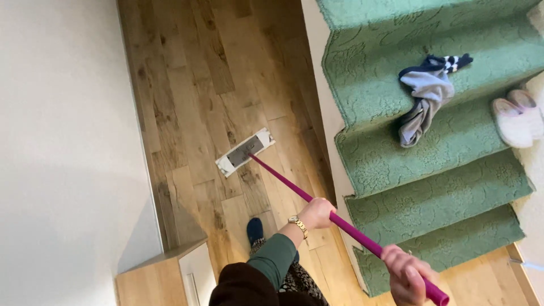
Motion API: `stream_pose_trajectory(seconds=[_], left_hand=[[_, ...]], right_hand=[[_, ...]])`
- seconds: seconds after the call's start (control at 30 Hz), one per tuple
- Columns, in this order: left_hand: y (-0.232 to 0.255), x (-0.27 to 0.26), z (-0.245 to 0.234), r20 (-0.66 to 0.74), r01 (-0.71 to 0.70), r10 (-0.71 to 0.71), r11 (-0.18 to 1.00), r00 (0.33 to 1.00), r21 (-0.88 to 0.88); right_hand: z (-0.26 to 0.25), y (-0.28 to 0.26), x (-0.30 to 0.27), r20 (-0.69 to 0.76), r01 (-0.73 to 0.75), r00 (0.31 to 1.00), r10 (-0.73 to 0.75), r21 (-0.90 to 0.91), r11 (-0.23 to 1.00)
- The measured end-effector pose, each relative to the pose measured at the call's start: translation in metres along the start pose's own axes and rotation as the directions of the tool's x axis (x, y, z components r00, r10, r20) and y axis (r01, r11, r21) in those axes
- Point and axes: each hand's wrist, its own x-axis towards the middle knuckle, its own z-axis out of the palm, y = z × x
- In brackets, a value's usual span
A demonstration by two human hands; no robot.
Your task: The person wrings a white cloth in a bucket of soapy water, attaches it to a flat mop, and mops the wooden floor in a hallway and stair area. The person moves the mop back and forth across the floor, covering areas near a patterned rug and a green-carpeted staircase.
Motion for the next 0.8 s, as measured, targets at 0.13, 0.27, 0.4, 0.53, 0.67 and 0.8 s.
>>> stream_pose_trajectory(seconds=[0.13,0.27,0.4,0.53,0.67,0.8], left_hand=[[-0.022,-0.006,0.016,0.08,-0.008,0.008,1.0,0.997,0.003],[-0.112,-0.005,0.054,-0.115,-0.077,0.091,0.99,0.989,0.115],[-0.189,-0.028,-0.008,-0.196,-0.077,0.104,0.987,0.975,0.141],[-0.281,-0.027,-0.049,-0.458,0.11,-0.043,0.987,0.888,0.12],[-0.354,-0.032,-0.088,-0.56,0.137,-0.123,0.99,0.819,-0.018],[-0.409,-0.052,-0.092,-0.606,0.103,-0.096,0.994,0.79,-0.023]], right_hand=[[0.014,0.018,-0.034,-0.217,-0.051,0.976,0.031,-0.086,0.995],[0.062,0.061,-0.041,-0.224,0.019,0.974,-0.025,-0.03,0.999],[0.12,0.134,-0.038,-0.294,0.044,0.951,-0.094,-0.173,0.984],[0.188,0.212,0.007,-0.108,0.012,0.994,-0.023,-0.096,0.995],[0.27,0.279,0.051,-0.063,0.136,0.986,-0.152,-0.207,0.969],[0.327,0.283,0.08,0.195,0.067,0.98,-0.038,-0.142,0.988]])
